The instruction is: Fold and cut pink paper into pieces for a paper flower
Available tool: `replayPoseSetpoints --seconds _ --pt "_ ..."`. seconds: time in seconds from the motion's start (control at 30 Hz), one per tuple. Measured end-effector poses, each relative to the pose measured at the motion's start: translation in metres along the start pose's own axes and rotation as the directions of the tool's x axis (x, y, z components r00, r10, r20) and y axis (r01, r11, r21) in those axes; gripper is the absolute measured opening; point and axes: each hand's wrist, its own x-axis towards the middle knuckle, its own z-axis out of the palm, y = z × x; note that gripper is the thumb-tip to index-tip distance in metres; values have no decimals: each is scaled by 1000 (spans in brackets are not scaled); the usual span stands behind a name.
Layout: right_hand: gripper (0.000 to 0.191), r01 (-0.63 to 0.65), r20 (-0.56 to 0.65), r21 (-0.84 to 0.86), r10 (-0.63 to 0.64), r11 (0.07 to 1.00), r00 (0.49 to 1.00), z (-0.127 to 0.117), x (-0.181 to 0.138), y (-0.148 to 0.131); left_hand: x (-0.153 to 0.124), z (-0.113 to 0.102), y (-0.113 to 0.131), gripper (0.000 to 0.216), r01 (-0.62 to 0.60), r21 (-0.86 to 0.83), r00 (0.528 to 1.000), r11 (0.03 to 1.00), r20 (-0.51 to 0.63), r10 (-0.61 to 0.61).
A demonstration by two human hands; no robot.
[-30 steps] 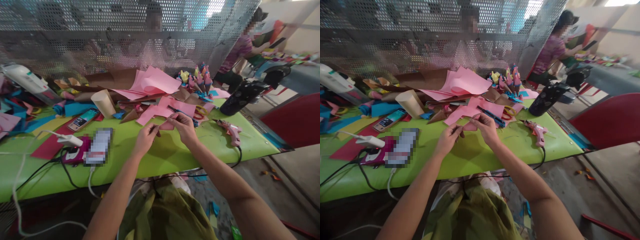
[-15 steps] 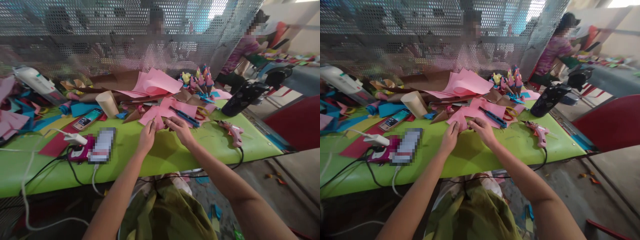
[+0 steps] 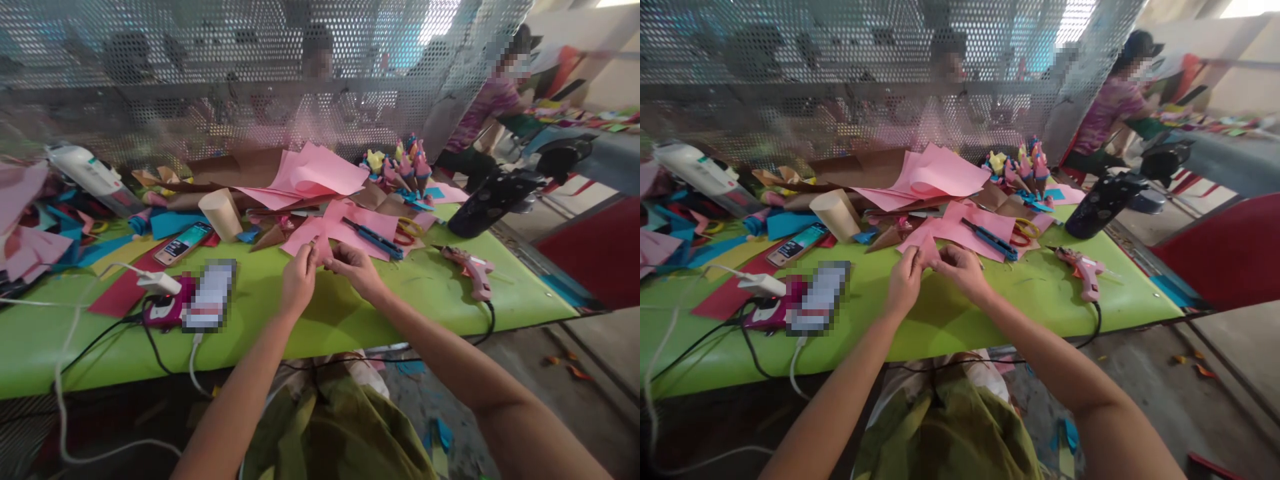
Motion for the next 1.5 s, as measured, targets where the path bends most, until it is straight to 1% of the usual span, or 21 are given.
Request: replayPoseSetpoints --seconds 0.07,0.17,0.3,0.37,0.43,0.5,0.57,0.63,0.7,0.77,0.83,0.93,1.03,1.17,1.23,1.3,1.37,1.4,1.43,1.47,1.5 --pt "44 -3 1 -4 3 1000 1000 -1 0 1 0 0 0 29 -26 23 999 999 21 25" --pt "42 13 -13 15 -13 1000 1000 -3 0 0 0 -2 0 39 -13 -43 1000 999 25 15" --pt "42 27 -76 50 -23 998 997 -9 2 -5 1 -7 -4 57 137 -254 990 957 6 -140" --pt "45 15 -111 59 -9 998 994 -11 2 -7 1 -9 -6 60 173 -311 984 935 14 -177" --pt "48 5 -124 69 3 998 992 -12 3 -7 0 -9 -5 57 125 -263 992 957 45 -117" --pt "49 6 -120 63 1 998 993 -12 3 -7 0 -9 -4 51 43 -144 996 989 82 -32" --pt "49 24 -116 40 -20 999 993 -12 3 -6 0 -9 -2 45 -13 -39 995 999 101 17" --pt "48 56 -126 -11 -57 998 990 -10 3 -6 1 -9 -3 40 -31 -5 993 1000 114 31" --pt "46 84 -139 -101 -97 991 986 -8 2 -7 3 -9 -4 36 -24 -30 991 999 133 27" --pt "45 104 -119 -218 -132 970 984 -5 2 -9 5 -9 -7 33 -6 -67 994 998 112 14" --pt "44 145 -18 -324 -159 935 987 -2 3 -11 8 -9 -9 31 16 -65 999 998 48 -13" --pt "39 179 57 -392 -170 903 984 -1 5 -14 10 -8 -10 29 -15 -11 1000 1000 6 15" --pt "34 158 89 -381 -134 911 987 -1 4 -14 9 -7 -7 28 -38 15 999 999 -10 38" --pt "35 134 176 -244 -92 961 980 0 2 -7 7 -9 -2 29 -40 18 998 999 -57 41" --pt "39 122 210 -192 -81 974 974 -6 4 -4 8 -11 -2 27 -33 12 994 999 -99 34" --pt "42 101 163 -229 -64 968 985 -22 11 -4 9 -14 -3 27 -11 -22 989 1000 -147 7" --pt "37 52 7 -417 -54 907 999 -49 21 -10 9 -16 -5 29 19 -77 986 997 -163 -31" --pt "28 7 -41 -580 -38 814 998 -65 28 -14 10 -16 -6 31 36 -110 986 993 -158 -54" --pt "23 -59 -84 -759 -7 649 996 -81 33 -18 10 -16 -7 34 55 -147 986 988 -151 -77" --pt "25 -154 -145 -884 55 441 988 -96 39 -23 10 -15 -7 35 73 -188 984 979 -143 -101" --pt "30 -239 -211 -941 136 239 968 -110 44 -26 10 -14 -7 36 92 -231 983 969 -135 -125"
